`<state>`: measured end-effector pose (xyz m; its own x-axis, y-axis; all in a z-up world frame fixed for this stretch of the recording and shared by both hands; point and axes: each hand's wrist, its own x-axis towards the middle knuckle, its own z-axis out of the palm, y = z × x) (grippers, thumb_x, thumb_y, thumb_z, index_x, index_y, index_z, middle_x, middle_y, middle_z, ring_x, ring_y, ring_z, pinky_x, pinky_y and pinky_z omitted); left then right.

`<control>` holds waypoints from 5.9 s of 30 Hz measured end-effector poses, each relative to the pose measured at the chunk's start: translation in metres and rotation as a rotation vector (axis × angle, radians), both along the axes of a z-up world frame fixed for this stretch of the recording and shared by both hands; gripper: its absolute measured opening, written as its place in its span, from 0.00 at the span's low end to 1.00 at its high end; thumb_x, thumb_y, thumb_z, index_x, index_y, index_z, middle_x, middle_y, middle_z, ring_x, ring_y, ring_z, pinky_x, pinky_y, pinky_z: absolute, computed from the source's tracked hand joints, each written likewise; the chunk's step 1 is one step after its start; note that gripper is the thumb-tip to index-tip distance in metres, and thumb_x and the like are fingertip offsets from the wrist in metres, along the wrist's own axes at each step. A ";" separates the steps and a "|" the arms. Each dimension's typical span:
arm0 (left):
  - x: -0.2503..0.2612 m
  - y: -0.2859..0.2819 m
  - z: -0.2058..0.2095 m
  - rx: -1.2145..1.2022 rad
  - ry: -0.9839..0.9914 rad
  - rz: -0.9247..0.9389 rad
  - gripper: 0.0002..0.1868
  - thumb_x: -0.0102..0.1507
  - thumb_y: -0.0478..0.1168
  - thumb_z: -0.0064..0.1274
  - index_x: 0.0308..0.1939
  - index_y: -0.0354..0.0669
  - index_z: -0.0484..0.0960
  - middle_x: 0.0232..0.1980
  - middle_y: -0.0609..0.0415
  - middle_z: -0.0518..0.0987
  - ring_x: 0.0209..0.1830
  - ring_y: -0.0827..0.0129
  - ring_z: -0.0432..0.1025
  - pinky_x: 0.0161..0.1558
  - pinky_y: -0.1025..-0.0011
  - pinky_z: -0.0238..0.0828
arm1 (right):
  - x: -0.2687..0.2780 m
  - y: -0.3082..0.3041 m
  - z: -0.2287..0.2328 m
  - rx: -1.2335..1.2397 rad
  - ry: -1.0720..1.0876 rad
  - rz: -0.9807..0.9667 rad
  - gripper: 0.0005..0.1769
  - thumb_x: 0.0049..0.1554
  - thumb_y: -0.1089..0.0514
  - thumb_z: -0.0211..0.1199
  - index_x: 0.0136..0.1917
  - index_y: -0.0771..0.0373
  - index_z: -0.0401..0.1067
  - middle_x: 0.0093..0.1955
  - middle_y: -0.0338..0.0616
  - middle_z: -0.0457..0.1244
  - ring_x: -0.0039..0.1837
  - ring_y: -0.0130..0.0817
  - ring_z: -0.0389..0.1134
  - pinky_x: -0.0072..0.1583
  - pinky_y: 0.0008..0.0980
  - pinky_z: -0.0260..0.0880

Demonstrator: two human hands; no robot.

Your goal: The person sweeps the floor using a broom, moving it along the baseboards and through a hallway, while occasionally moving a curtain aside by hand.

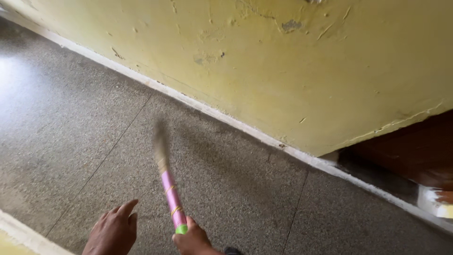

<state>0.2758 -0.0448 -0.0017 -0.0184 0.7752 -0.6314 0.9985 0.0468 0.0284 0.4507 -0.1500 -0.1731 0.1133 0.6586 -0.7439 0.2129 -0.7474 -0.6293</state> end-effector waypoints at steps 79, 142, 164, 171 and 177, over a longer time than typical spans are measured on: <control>0.210 -0.273 0.054 0.098 -0.086 0.031 0.23 0.69 0.46 0.41 0.69 0.59 0.74 0.70 0.55 0.74 0.73 0.58 0.66 0.72 0.59 0.61 | 0.434 -0.211 0.090 -0.223 0.047 -0.314 0.28 0.59 0.56 0.62 0.72 0.49 0.67 0.36 0.48 0.64 0.28 0.33 0.63 0.27 0.34 0.62; 0.181 -0.296 0.113 0.270 -0.316 0.310 0.21 0.69 0.46 0.44 0.66 0.54 0.77 0.66 0.50 0.77 0.69 0.56 0.69 0.68 0.58 0.65 | 0.427 -0.242 0.146 -0.187 -0.028 -0.125 0.45 0.54 0.64 0.68 0.81 0.49 0.56 0.36 0.51 0.69 0.29 0.35 0.66 0.28 0.34 0.65; 0.236 -0.298 0.108 0.315 -0.237 0.250 0.26 0.69 0.47 0.42 0.73 0.55 0.68 0.69 0.47 0.74 0.71 0.53 0.66 0.70 0.55 0.62 | 0.528 -0.255 0.198 -0.195 -0.137 -0.031 0.42 0.54 0.63 0.67 0.79 0.51 0.60 0.39 0.52 0.70 0.29 0.34 0.65 0.29 0.33 0.65; 0.243 -0.294 0.130 0.312 -0.233 0.300 0.24 0.68 0.46 0.44 0.70 0.55 0.71 0.69 0.47 0.72 0.72 0.52 0.63 0.69 0.54 0.60 | 0.498 -0.184 0.174 -0.190 0.045 0.197 0.36 0.57 0.61 0.62 0.78 0.53 0.64 0.37 0.52 0.69 0.28 0.31 0.65 0.28 0.34 0.65; 0.236 -0.318 0.131 0.353 -0.271 0.307 0.23 0.68 0.43 0.46 0.67 0.51 0.75 0.66 0.46 0.76 0.69 0.53 0.67 0.68 0.57 0.63 | 0.471 -0.154 0.106 -0.327 0.091 0.103 0.30 0.58 0.58 0.64 0.73 0.56 0.66 0.35 0.48 0.67 0.28 0.27 0.61 0.28 0.27 0.61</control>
<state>0.5120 -0.3624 0.1293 -0.1501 0.9259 -0.3467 0.8951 0.2761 0.3500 0.9221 -0.3039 -0.0674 -0.0178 0.3881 -0.9215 0.2519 -0.8902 -0.3797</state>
